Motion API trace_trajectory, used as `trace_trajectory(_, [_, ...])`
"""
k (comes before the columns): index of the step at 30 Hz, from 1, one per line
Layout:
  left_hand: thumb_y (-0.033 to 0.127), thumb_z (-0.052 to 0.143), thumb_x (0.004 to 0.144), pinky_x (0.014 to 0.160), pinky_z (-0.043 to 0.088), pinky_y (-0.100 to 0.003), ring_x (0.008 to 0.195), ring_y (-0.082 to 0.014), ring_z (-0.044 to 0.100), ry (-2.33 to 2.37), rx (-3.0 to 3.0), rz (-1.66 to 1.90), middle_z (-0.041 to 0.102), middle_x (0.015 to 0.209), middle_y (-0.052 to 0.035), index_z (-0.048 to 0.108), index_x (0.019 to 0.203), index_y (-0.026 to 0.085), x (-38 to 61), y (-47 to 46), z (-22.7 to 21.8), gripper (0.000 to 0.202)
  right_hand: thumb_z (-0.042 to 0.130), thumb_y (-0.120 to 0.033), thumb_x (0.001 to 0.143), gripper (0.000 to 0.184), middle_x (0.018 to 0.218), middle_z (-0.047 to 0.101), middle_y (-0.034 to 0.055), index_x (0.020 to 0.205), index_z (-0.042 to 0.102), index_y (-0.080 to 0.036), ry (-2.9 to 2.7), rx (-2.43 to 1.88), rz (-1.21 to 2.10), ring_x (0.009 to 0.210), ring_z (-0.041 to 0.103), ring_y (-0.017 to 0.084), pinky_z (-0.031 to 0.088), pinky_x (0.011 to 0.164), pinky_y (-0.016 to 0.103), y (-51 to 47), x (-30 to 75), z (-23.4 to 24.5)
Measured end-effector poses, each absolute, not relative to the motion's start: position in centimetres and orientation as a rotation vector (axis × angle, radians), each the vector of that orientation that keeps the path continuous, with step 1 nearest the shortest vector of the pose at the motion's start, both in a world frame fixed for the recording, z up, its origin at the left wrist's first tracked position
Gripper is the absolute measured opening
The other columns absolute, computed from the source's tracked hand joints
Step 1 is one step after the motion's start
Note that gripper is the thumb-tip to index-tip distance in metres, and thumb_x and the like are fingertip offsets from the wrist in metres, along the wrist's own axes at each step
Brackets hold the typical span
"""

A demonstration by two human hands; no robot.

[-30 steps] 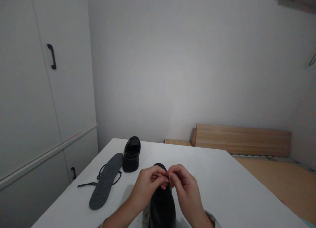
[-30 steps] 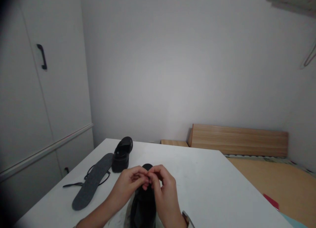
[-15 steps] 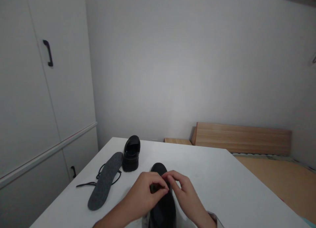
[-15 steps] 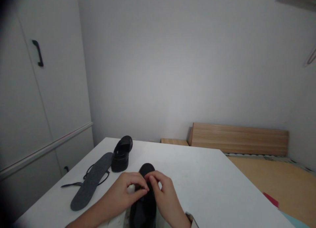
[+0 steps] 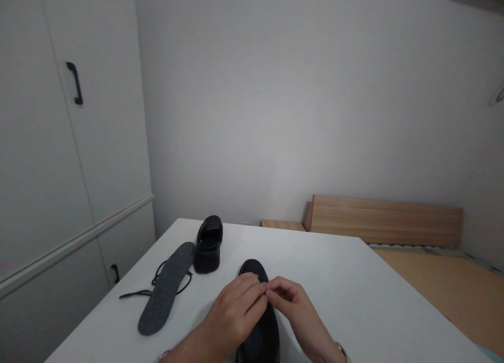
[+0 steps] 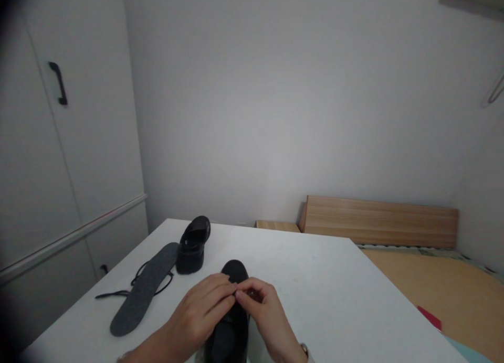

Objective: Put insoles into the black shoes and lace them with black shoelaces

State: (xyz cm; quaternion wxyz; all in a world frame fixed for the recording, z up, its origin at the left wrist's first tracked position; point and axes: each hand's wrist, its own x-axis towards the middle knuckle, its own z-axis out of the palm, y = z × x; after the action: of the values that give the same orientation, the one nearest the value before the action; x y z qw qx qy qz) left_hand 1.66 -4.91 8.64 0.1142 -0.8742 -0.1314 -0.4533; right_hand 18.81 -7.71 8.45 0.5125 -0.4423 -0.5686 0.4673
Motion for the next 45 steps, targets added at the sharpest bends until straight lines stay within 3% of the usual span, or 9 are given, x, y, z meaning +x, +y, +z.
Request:
trace_trajectory(7, [0.015, 0.047, 0.099, 0.085, 0.059, -0.034, 0.092, -0.0201, 0.069, -0.365, -2.63, -1.52, 0.074, 0.099, -0.01, 0.064, 0.105, 0.014, 0.5, -3.8, 7.1, 0.019, 0.072, -0.044, 0.077, 0.027, 0.078, 0.063, 0.0019, 0.074, 0.065, -0.019, -1.254, -1.103, 0.938, 0.079, 0.055, 0.019, 0.044, 0.074, 0.028, -7.7, 19.6, 7.0])
trace_trajectory(10, [0.018, 0.049, 0.098, 0.079, 0.058, -0.028, 0.087, -0.018, 0.071, -0.709, -2.835, -1.723, 0.074, 0.095, -0.0059, 0.065, 0.097, 0.019, -0.6, -3.7, 5.9, 0.016, 0.072, -0.045, 0.076, 0.028, 0.075, 0.059, 0.0011, 0.071, 0.062, -0.019, -1.217, -1.158, 0.885, 0.076, 0.053, 0.019, 0.043, 0.071, 0.027, -7.9, 21.1, 5.6])
trace_trajectory(14, [0.025, 0.051, 0.096, 0.087, 0.054, -0.031, 0.098, -0.0208, 0.069, -1.403, -2.985, -2.095, 0.074, 0.101, -0.0067, 0.058, 0.088, 0.021, -1.4, -4.1, 5.1, 0.012, 0.071, -0.045, 0.077, 0.028, 0.076, 0.057, 0.0005, 0.071, 0.061, -0.019, -1.143, -1.235, 0.867, 0.075, 0.052, 0.018, 0.042, 0.069, 0.026, -8.3, 23.0, 4.0])
trace_trajectory(18, [0.032, 0.047, 0.096, 0.085, 0.049, -0.032, 0.091, -0.0206, 0.068, -1.505, -3.079, -2.367, 0.075, 0.09, -0.0068, 0.049, 0.087, 0.021, -0.1, -4.0, 6.3, 0.015, 0.068, -0.043, 0.08, 0.025, 0.078, 0.057, 0.0008, 0.075, 0.06, -0.02, -1.184, -1.2, 0.83, 0.076, 0.052, 0.018, 0.042, 0.07, 0.028, -8.5, 22.7, 4.7])
trace_trajectory(22, [0.027, 0.058, 0.087, 0.068, 0.045, -0.027, 0.067, -0.0178, 0.064, -1.506, -3.21, -2.187, 0.069, 0.065, 0.0005, 0.053, 0.089, 0.019, 2.3, -3.6, 8.5, 0.01, 0.06, -0.031, 0.088, 0.013, 0.081, 0.057, 0.0007, 0.079, 0.058, -0.021, -1.417, -1.069, 0.65, 0.081, 0.055, 0.018, 0.043, 0.076, 0.029, -8.6, 20.8, 7.4])
trace_trajectory(26, [0.021, 0.063, 0.079, 0.066, 0.044, -0.025, 0.067, -0.0175, 0.063, -1.404, -3.364, -1.842, 0.069, 0.069, -0.0008, 0.065, 0.081, 0.016, 3.6, -3.6, 9.8, 0.006, 0.056, -0.019, 0.09, 0.006, 0.086, 0.059, 0.0016, 0.084, 0.058, -0.022, -1.599, -1.013, 0.461, 0.086, 0.056, 0.018, 0.042, 0.078, 0.029, -8.7, 19.4, 9.6])
trace_trajectory(30, [0.018, 0.06, 0.08, 0.068, 0.044, -0.025, 0.071, -0.0175, 0.062, -1.326, -3.321, -1.747, 0.068, 0.073, -0.0018, 0.071, 0.08, 0.016, 3.6, -3.7, 10.3, 0.012, 0.059, -0.02, 0.09, 0.008, 0.086, 0.061, 0.0017, 0.082, 0.061, -0.021, -1.611, -1.009, 0.443, 0.084, 0.057, 0.018, 0.044, 0.076, 0.029, -8.3, 19.0, 10.1])
trace_trajectory(37, [0.027, 0.062, 0.085, 0.068, 0.044, -0.025, 0.07, -0.0163, 0.061, -1.351, -3.396, -1.936, 0.067, 0.074, -0.0018, 0.066, 0.084, 0.015, 3.0, -3.4, 9.7, 0.013, 0.062, -0.019, 0.089, 0.01, 0.091, 0.066, 0.0025, 0.097, 0.067, -0.023, -1.578, -1.014, 0.663, 0.084, 0.062, 0.018, 0.048, 0.075, 0.028, -7.8, 19.0, 8.7])
trace_trajectory(45, [0.027, 0.058, 0.088, 0.074, 0.044, -0.027, 0.078, -0.0183, 0.062, -1.383, -3.431, -1.883, 0.068, 0.077, -0.0027, 0.055, 0.077, 0.018, 2.3, -3.2, 8.9, 0.015, 0.053, -0.02, 0.095, 0.013, 0.084, 0.063, 0.0021, 0.086, 0.062, -0.022, -1.577, -1.094, 0.267, 0.081, 0.059, 0.017, 0.045, 0.072, 0.027, -8.6, 20.3, 8.3])
